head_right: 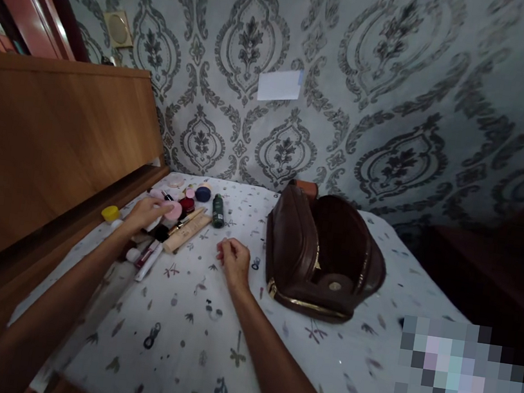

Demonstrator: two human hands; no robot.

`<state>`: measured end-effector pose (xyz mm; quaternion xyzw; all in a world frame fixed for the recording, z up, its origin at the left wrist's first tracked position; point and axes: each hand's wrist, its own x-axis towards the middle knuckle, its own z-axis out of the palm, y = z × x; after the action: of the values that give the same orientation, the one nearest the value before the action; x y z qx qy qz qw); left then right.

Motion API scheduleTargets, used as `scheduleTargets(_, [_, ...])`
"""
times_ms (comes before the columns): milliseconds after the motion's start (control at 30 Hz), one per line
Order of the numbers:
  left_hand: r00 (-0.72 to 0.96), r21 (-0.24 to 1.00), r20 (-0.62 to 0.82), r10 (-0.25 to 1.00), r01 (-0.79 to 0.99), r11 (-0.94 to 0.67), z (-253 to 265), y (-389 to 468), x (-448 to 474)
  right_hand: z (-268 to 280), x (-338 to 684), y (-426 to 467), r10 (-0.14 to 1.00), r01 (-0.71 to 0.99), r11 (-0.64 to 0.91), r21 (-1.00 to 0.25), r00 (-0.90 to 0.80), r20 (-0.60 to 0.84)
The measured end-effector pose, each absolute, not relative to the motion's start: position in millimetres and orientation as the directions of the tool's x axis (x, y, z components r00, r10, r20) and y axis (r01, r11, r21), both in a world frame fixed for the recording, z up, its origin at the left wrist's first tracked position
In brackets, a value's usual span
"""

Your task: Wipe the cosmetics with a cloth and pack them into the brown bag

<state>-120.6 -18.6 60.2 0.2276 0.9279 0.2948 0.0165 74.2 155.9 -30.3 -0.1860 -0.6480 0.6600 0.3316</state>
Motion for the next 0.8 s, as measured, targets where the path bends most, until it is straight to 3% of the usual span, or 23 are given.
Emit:
scheduleTargets(233, [-0.807, 0.867, -0.023, 0.59, 0.277, 0.413, 51.3, -7.0, -80.5, -29.3, 74.3, 146.9, 0.608, -0.226, 0.193, -0.955, -0.736, 0.297])
scheduleTargets(400, [-0.658, 0.938, -0.143, 0.739, 0.148, 0.313, 33.5, 12.3, -34.3, -30.0, 76.2, 139.5, 0.416, -0.289, 0.372, -0.882, -0.798, 0.436])
scheduleTargets(500, [-0.635, 0.952, -0.173, 0.753, 0.089, 0.293, 25.0, 20.0, -26.8, -29.8, 76.6, 141.0, 0.422, -0.249, 0.429, -0.868, -0.794, 0.437])
scheduleTargets(600, [-0.655, 0.907, 0.009, 0.755, 0.323, 0.269, 19.8, 22.5, -29.3, -28.2, 77.3, 142.0, 0.476, -0.155, 0.475, -0.866, -0.783, 0.401])
scheduleTargets(700, [-0.66, 0.738, 0.292, 0.692, 0.616, 0.276, 19.3, 20.8, -27.7, -26.8, 78.0, 141.4, 0.518, -0.036, 0.546, -0.837, -0.771, 0.37])
scheduleTargets(800, [-0.591, 0.57, 0.446, 0.672, 0.766, 0.296, 20.6, 21.8, -16.1, -26.9, 77.7, 141.4, 0.487, 0.034, 0.646, -0.763, -0.788, 0.377])
